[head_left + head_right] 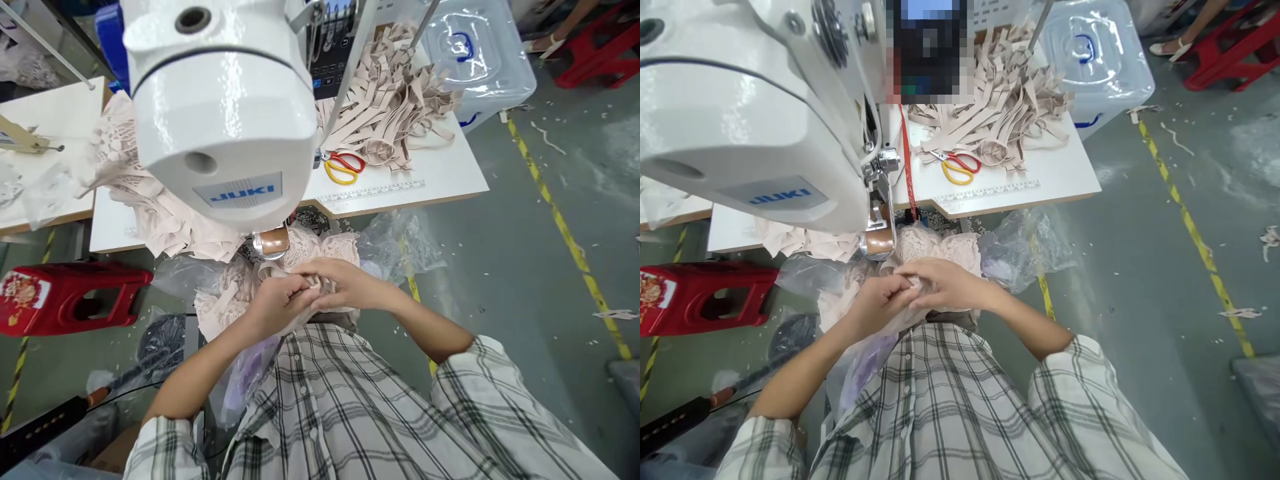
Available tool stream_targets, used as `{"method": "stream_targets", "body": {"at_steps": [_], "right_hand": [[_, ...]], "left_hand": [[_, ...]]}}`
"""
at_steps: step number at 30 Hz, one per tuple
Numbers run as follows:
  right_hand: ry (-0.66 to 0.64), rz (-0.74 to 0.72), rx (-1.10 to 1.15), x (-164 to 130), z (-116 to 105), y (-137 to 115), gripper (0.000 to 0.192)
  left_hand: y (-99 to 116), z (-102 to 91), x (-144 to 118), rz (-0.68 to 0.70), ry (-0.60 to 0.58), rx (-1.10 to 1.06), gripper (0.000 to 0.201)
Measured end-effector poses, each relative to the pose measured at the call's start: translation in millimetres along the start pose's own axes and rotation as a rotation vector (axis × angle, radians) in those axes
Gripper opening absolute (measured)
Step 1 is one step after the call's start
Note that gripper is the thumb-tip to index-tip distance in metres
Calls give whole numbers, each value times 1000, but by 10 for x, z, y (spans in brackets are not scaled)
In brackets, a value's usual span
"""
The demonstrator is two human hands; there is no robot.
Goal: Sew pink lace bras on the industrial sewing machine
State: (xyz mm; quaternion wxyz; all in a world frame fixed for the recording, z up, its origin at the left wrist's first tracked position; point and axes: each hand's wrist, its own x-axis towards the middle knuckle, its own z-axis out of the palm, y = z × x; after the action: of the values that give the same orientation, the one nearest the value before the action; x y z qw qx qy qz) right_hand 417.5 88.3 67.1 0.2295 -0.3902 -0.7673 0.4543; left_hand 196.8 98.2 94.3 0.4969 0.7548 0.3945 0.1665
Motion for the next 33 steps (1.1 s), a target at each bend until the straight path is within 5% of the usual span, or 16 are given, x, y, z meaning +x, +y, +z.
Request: {"method": "stream_targets", "body": {"at_steps": [2,9,15,25,29,33], "right_hand": [[35,38,116,184,68,22,39],[318,186,256,604,-54,18,44],[361,254,249,813,-134,55,46],[355,256,254,789,-139,84,47],[357,180,188,614,-86,52,41],[683,9,61,437,-64,28,29]], "left_hand": [[27,-159,35,-10,72,3,29],[-52,-709,134,-235,302,72,19],[-200,-718,304,-254,515,81,40],[-217,-688,362,-274,517,51,40],[-272,-675,72,-353,438,-52,19],[-745,-584,-662,-530,445,-38,20]]}}
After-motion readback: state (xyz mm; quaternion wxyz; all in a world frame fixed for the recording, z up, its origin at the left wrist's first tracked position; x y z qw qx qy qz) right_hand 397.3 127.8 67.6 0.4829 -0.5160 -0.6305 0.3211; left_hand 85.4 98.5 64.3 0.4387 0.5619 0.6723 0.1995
